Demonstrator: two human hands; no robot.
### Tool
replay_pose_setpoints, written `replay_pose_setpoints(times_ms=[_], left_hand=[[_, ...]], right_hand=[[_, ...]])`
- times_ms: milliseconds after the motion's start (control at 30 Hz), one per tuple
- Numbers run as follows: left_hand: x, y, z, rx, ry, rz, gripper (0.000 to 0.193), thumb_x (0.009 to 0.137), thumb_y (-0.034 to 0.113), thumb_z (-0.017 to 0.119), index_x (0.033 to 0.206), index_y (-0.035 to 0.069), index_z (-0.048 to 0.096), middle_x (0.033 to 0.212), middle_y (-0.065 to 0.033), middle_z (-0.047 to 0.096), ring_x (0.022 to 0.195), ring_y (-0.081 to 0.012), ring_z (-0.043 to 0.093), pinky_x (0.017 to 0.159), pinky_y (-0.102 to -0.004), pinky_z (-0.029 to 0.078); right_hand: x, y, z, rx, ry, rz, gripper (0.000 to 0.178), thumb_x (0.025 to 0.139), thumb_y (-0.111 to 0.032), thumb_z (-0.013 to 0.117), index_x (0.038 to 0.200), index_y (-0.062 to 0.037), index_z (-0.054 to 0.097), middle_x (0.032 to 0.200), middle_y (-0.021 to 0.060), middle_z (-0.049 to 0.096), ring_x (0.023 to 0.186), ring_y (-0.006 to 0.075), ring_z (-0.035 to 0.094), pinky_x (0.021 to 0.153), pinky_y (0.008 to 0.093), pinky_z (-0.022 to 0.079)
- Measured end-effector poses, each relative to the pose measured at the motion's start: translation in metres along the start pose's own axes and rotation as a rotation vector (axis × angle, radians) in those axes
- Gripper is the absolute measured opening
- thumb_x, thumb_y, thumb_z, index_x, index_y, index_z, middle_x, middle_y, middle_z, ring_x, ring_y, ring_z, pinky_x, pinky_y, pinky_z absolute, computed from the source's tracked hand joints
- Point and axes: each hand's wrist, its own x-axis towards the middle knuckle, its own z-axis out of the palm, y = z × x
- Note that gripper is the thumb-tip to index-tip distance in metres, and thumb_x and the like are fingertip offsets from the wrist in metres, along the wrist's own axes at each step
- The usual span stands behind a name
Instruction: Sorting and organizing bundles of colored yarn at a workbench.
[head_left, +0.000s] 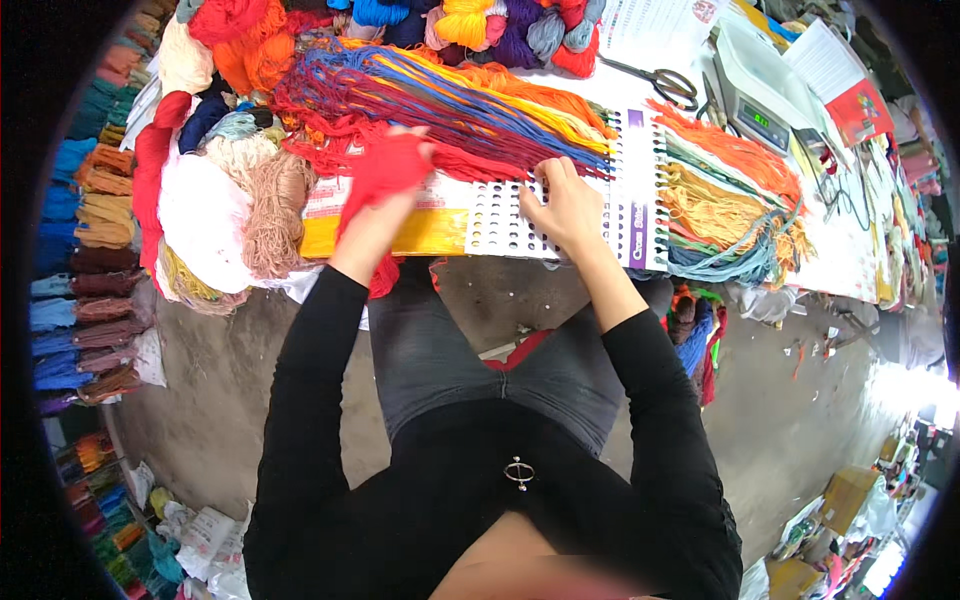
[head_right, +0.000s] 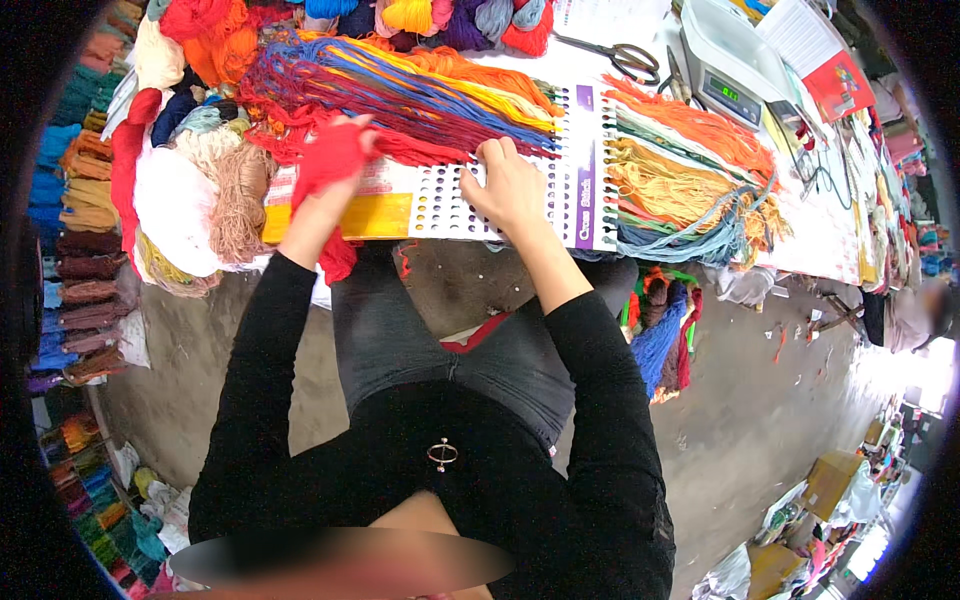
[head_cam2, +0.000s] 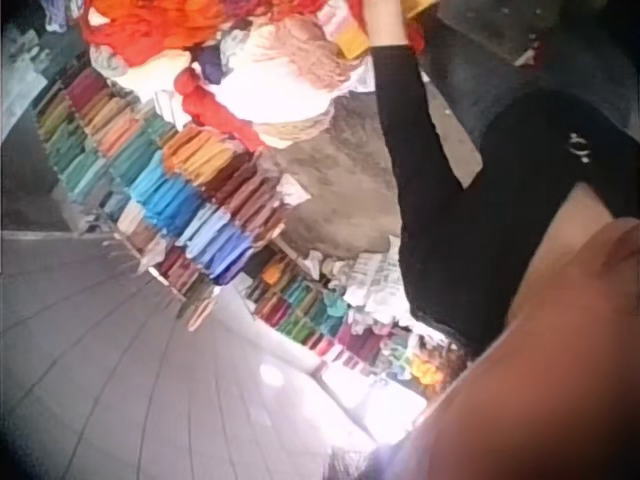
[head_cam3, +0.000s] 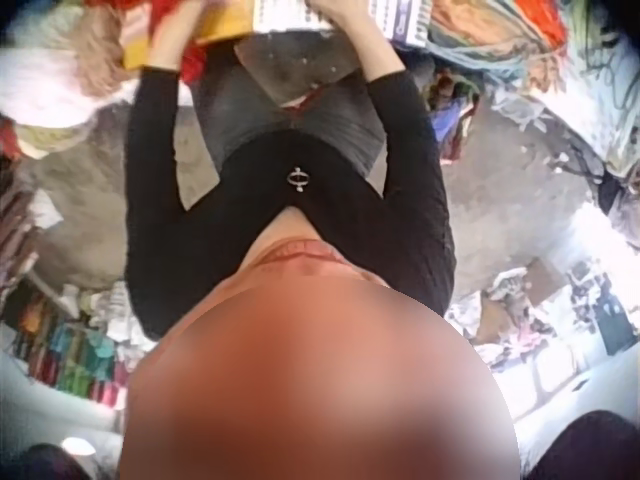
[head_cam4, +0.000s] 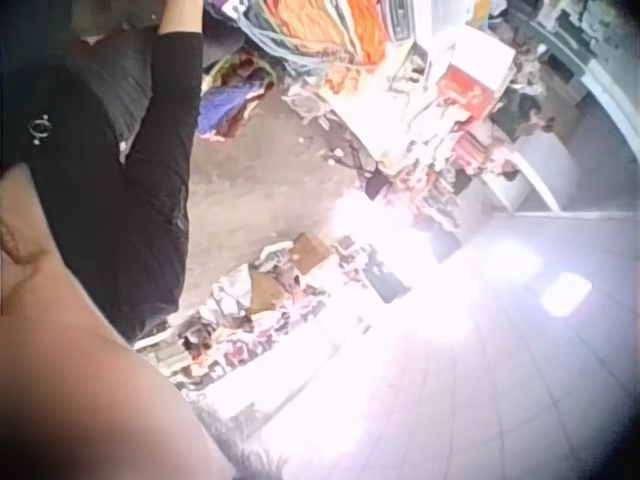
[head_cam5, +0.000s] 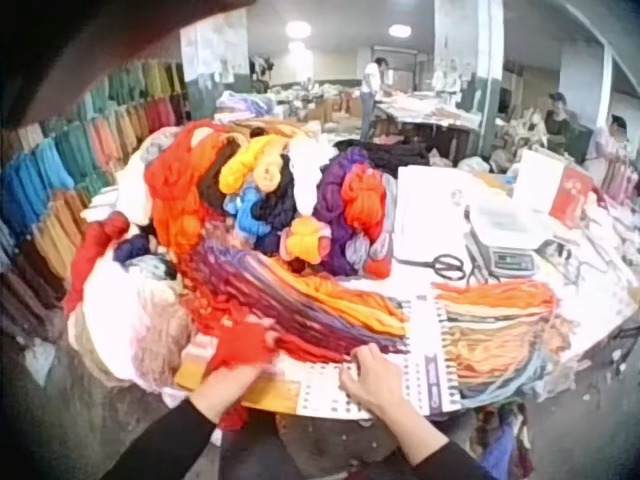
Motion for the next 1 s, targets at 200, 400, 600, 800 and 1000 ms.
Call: replay_pose_setpoints(times_ms=[200, 400, 600, 800, 1000], left_hand=[[-0.015, 0.069, 0.039, -0.275, -0.122, 0.291, 0.029, 0.084, 0.023, 0.055, 0.103, 0.002, 0.058, 0.087, -0.0159, 0.056, 0.084, -0.0318, 0.055, 0.072, -0.0378, 0.045], [0.022, 0.033, -0.024, -0.23, -0.096, 0.207, 0.021, 0.081, 0.023, 0.056, 0.092, 0.005, 0.059, 0.087, -0.0144, 0.06, 0.084, -0.0287, 0.058, 0.072, -0.0365, 0.046], [0.066, -0.11, -0.065, 0.213, 0.509, 0.196, 0.015, 0.075, 0.025, 0.055, 0.076, 0.012, 0.062, 0.071, -0.0095, 0.06, 0.064, -0.0268, 0.06, 0.054, -0.0384, 0.045], [0.048, -0.033, -0.069, -0.111, 0.082, 0.022, 0.017, 0.085, 0.022, 0.057, 0.094, 0.01, 0.063, 0.083, -0.0118, 0.057, 0.077, -0.0282, 0.058, 0.066, -0.0375, 0.046], [-0.021, 0.103, 0.005, -0.558, -0.087, 0.058, 0.011, 0.077, 0.014, 0.061, 0.08, 0.004, 0.059, 0.079, -0.0132, 0.051, 0.075, -0.0301, 0.054, 0.066, -0.0396, 0.042]], right_hand=[[-0.001, -0.004, 0.002, 0.071, 0.053, -0.01, 0.027, 0.075, -0.03, 0.061, 0.089, -0.0094, 0.053, 0.085, 0.0055, 0.054, 0.072, 0.0236, 0.058, 0.063, 0.035, 0.045], [-0.002, -0.002, 0.002, 0.024, 0.024, -0.031, 0.028, 0.076, -0.032, 0.061, 0.091, -0.0103, 0.054, 0.088, 0.0055, 0.054, 0.075, 0.0245, 0.059, 0.064, 0.0368, 0.045], [0.001, -0.006, -0.001, 0.061, -0.021, -0.021, 0.028, 0.076, -0.032, 0.06, 0.091, -0.0097, 0.054, 0.088, 0.007, 0.054, 0.076, 0.0276, 0.059, 0.065, 0.0395, 0.046], [0.002, 0.0, 0.001, 0.083, 0.01, 0.006, 0.026, 0.076, -0.031, 0.059, 0.091, -0.0097, 0.055, 0.088, 0.0073, 0.054, 0.077, 0.0274, 0.059, 0.066, 0.0391, 0.046], [0.001, -0.003, 0.001, 0.098, -0.01, 0.038, 0.025, 0.076, -0.03, 0.059, 0.09, -0.0092, 0.055, 0.087, 0.0078, 0.054, 0.077, 0.0266, 0.059, 0.066, 0.0388, 0.046]])
